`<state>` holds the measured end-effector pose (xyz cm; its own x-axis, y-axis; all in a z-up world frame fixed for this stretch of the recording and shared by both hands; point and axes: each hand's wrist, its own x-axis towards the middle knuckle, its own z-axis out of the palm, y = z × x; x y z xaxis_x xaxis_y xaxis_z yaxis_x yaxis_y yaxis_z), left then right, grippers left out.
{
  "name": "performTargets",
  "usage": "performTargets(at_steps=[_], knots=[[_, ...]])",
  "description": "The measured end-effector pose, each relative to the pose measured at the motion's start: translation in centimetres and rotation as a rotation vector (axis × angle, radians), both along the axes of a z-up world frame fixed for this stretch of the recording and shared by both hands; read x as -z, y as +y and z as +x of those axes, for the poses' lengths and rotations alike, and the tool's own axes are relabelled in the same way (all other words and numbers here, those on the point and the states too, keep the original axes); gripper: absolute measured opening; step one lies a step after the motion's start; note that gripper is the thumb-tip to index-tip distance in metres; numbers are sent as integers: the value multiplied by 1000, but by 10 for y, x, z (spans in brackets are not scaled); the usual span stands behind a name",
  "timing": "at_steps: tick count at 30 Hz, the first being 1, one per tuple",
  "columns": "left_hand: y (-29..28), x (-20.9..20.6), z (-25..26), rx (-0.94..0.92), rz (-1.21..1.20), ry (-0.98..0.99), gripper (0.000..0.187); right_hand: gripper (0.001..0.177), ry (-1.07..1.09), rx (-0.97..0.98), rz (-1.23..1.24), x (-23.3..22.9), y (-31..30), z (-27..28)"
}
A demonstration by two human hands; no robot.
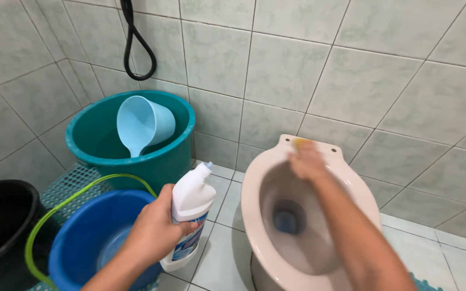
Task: Cleaning bathroom wall tiles and a toilet bowl using cleaning liquid and a sponge.
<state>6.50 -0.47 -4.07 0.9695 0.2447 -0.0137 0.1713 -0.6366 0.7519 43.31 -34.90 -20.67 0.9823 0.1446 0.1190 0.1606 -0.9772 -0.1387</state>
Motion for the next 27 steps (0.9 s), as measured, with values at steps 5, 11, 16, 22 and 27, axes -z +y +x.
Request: performTargets(at_steps=[5,11,16,22,27], knots=[[-6,3,8,1,-10,15,59,75,-33,-168,55,-25,25,-22],[-5,3,7,-9,-13,20,61,72,-28,176,-57,-43,-30,-27],[-1,8,6,-11,-31,-7,62,78,22,327,-54,-43,-5,-17],[-7,19,9,-1,-51,-9,62,69,23,-191,-33,-26,53,-15],[-14,14,7,-10,-84,16,60,65,85,16,16,-36,20,-7]])
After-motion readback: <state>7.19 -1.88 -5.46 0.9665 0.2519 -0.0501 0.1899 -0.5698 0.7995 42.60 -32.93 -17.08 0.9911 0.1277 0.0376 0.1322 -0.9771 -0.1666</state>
